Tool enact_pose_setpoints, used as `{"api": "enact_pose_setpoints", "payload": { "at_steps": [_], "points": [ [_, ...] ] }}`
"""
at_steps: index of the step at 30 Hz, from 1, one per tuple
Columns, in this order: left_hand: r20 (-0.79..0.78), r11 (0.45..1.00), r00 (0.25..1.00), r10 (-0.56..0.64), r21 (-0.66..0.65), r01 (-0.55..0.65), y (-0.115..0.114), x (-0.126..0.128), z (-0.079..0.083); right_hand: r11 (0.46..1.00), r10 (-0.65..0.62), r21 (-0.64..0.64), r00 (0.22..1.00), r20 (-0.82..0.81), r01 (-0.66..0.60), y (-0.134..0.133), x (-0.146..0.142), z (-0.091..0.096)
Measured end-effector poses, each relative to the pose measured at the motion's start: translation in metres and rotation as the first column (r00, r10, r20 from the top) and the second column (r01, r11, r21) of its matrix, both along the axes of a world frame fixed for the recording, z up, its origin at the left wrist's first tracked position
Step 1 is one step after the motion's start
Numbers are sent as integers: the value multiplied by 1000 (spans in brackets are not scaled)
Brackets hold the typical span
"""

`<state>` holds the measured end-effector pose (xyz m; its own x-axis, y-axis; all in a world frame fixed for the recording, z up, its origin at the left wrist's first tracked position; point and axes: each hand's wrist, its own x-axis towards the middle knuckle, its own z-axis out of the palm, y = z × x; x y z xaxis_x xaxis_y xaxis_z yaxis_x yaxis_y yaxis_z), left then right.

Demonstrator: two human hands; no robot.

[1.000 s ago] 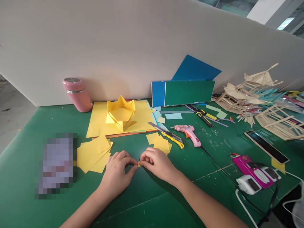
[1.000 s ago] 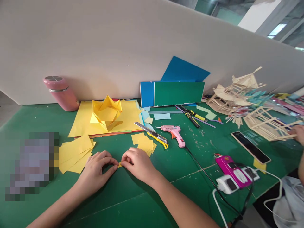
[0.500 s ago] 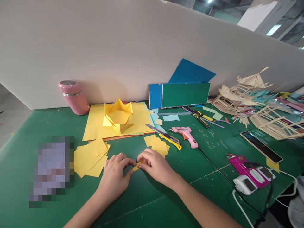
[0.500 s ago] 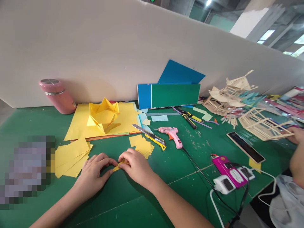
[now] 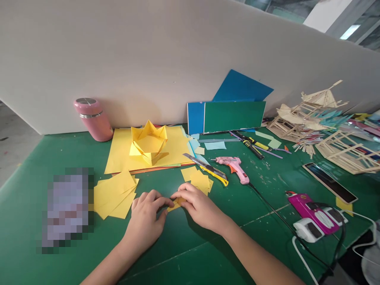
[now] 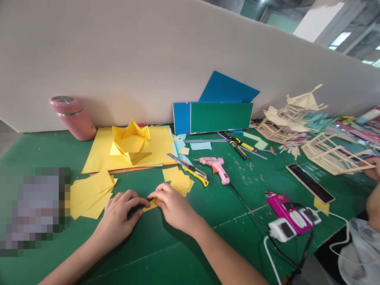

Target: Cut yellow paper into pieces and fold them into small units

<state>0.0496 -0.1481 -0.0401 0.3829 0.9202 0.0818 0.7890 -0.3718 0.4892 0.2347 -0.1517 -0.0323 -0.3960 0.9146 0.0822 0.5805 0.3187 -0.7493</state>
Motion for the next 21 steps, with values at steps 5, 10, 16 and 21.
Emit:
{"api": "enact_pose_setpoints", "payload": {
  "at_steps": [5,10,16,21],
  "points": [
    [15,1000,1000,15,27,-15,-1,1,0,1000,-25,-9,999,-24,25,-1,2,-4],
    [33,998,999,19,61,-21,-2,3,0,993,-12,122,999,32,8,-2,3,-7],
    [24,997,999,34,64,-35,-3,4,1,974,-30,227,989,145,-3,-2,5,-3],
    [11,996,1000,-15,88,14,-5,3,0,958,39,279,993,109,-68,-3,3,-6]
  ]
}}
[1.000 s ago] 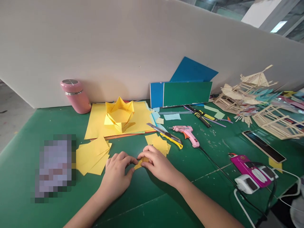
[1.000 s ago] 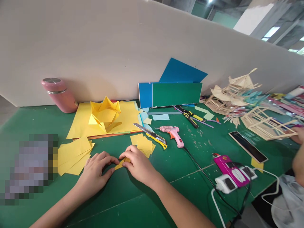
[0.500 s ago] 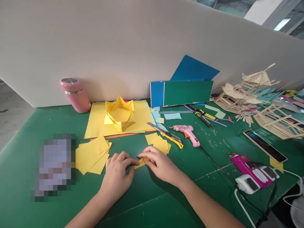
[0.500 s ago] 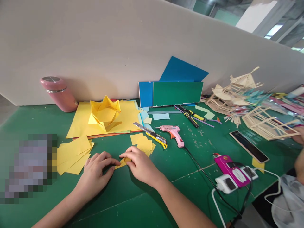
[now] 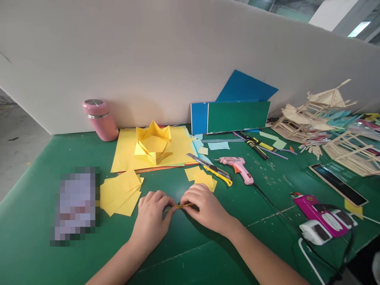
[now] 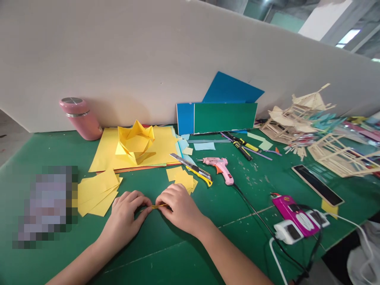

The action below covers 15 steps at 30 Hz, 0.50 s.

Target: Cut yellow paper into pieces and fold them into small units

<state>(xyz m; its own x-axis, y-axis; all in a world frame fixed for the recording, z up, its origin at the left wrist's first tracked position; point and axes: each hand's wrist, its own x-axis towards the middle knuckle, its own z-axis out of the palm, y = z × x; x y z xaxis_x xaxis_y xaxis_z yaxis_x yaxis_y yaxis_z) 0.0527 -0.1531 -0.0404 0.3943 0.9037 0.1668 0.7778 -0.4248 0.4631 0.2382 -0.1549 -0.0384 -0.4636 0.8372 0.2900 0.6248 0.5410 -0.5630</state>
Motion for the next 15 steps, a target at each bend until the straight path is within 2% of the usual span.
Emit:
{"api": "enact_pose_setpoints", "payload": {
  "at_steps": [4,8,11,15],
  "points": [
    [26,998,998,-65,-16,66,2,-1,0,999,30,41,998,-59,-28,-1,1,-4],
    [101,995,990,-98,-2,98,6,0,-2,988,30,154,996,-79,-17,2,3,-1],
    [148,995,984,-97,29,94,8,0,-5,973,20,232,1000,-23,-14,4,4,3],
    [227,998,972,-54,55,42,8,-2,-8,948,-27,317,990,137,-18,8,1,7]
  ]
}}
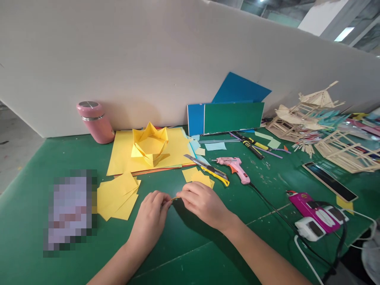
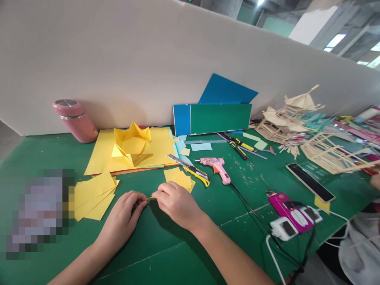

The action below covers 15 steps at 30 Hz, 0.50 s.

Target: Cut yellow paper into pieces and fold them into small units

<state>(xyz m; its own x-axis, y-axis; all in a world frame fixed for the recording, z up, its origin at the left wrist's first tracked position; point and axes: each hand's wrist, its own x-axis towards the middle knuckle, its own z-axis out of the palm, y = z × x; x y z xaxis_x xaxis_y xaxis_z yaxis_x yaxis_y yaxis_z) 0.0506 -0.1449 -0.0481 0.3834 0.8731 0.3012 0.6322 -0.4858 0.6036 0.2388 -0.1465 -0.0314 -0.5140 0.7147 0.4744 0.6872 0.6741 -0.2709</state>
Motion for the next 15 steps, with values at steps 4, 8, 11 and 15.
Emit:
{"api": "enact_pose_setpoints", "payload": {
  "at_steps": [4,8,11,15],
  "points": [
    [57,997,995,78,-16,-78,-1,-3,1,992,-109,64,992,67,105,7,4,0],
    [105,996,991,82,-50,-77,-1,-4,5,966,-254,96,954,157,241,19,11,-3],
    [120,996,991,58,-78,-49,-2,-3,6,952,-301,151,912,278,268,27,9,-8],
    [115,991,993,27,-136,-11,-3,-2,5,935,-350,196,862,367,296,33,-2,-13]
  ]
}}
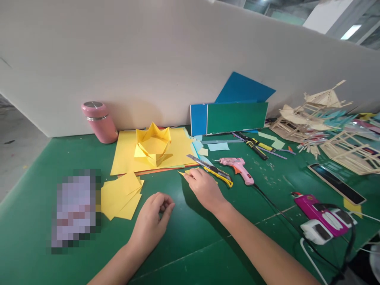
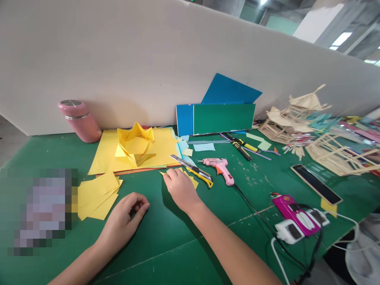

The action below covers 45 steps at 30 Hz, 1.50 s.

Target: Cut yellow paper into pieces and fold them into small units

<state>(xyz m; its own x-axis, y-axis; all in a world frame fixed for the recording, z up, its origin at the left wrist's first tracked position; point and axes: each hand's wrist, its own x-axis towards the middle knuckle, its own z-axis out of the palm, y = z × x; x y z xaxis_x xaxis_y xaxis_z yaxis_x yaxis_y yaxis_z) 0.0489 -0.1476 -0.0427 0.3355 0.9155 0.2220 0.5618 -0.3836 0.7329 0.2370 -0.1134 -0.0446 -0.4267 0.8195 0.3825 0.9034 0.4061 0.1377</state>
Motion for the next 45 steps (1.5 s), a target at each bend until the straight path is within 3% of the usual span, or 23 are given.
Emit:
{"api": "enact_pose_setpoints", "payload": {
  "at_steps": [17,22,26,32,36,40,42,45],
  "points": [
    [-25,999,999,-32,5,32,0,0,1,987,-62,-145,998,24,65,16,-30,8],
    [-34,999,999,-39,23,39,0,0,2,986,-26,-163,1000,-14,23,4,-30,6],
    [-42,997,998,-54,47,55,-1,1,4,990,-69,-134,990,-119,53,-11,-31,-1],
    [-53,995,997,-64,68,67,0,1,2,977,-130,-186,979,-158,100,-10,-38,-5],
    [-66,994,995,-74,81,80,0,1,1,988,-95,-141,976,-197,68,-16,-24,1],
    [-101,988,992,-70,132,83,0,-1,1,983,-176,-16,912,-371,184,-29,-3,10],
    [-161,973,987,-4,226,40,1,-5,2,993,-89,25,887,-453,112,-34,-4,13],
    [-302,911,924,236,399,-102,6,-16,0,988,153,53,834,-530,-147,-41,-21,13]
  ]
}}
